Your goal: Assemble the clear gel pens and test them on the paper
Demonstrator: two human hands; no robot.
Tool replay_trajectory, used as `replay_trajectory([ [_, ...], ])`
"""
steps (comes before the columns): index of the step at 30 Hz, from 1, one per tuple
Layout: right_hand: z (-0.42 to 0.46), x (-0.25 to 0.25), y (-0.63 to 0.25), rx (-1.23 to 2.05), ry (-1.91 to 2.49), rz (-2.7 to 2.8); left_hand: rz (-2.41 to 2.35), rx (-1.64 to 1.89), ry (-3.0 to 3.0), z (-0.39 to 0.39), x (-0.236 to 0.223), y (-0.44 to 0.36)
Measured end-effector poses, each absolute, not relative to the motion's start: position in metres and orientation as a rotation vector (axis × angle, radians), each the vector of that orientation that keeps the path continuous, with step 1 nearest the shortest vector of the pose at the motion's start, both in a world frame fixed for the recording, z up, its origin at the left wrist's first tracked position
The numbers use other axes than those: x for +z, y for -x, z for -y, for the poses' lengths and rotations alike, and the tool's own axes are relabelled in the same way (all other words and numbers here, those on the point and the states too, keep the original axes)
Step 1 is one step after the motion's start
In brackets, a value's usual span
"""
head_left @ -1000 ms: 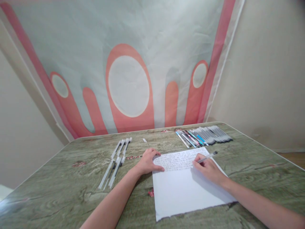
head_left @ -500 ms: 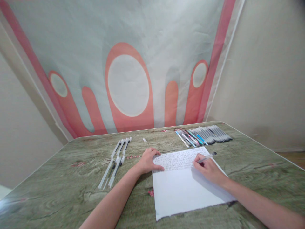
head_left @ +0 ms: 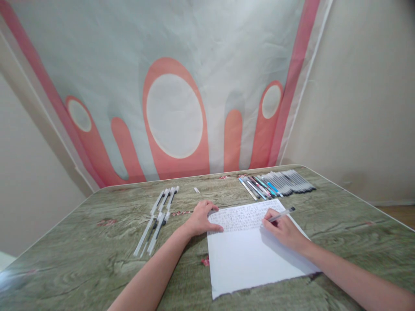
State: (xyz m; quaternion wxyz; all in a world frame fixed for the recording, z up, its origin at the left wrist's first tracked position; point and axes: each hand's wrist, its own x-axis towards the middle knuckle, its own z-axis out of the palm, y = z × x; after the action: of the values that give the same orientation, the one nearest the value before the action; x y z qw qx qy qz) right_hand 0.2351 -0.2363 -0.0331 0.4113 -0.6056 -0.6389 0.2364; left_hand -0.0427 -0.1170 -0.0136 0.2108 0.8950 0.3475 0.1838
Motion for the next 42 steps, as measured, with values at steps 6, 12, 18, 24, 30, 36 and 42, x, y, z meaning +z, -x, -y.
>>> replay_trajectory([
  [6, 0.2372, -0.0321, -0.2333, 0.617, 1.523, 1.593, -0.972, 0.503, -2.489, 0.1176, -0.0125, 0.0427],
  [12, 0.2363, -0.0341, -0.2356, 0.602, 1.531, 1.582, -0.979, 0.497, -2.482, 0.1185, -0.0111, 0.0423],
  [18, 0.2354, -0.0362, -0.2366, 0.599, 1.564, 1.567, -0.966, 0.502, -2.487, 0.1186, -0.0108, 0.0426],
  [24, 0.2351, -0.0372, -0.2369, 0.593, 1.547, 1.576, -0.972, 0.507, -2.492, 0.1182, -0.0121, 0.0428],
  [30, 0.2357, -0.0376, -0.2363, 0.585, 1.533, 1.596, -0.976, 0.508, -2.489, 0.1183, -0.0118, 0.0428],
  [36, 0.2369, -0.0366, -0.235, 0.597, 1.529, 1.574, -0.975, 0.499, -2.485, 0.1178, -0.0122, 0.0425],
  [42, 0.2372, -0.0342, -0.2349, 0.583, 1.556, 1.583, -0.969, 0.512, -2.495, 0.1178, -0.0124, 0.0426],
])
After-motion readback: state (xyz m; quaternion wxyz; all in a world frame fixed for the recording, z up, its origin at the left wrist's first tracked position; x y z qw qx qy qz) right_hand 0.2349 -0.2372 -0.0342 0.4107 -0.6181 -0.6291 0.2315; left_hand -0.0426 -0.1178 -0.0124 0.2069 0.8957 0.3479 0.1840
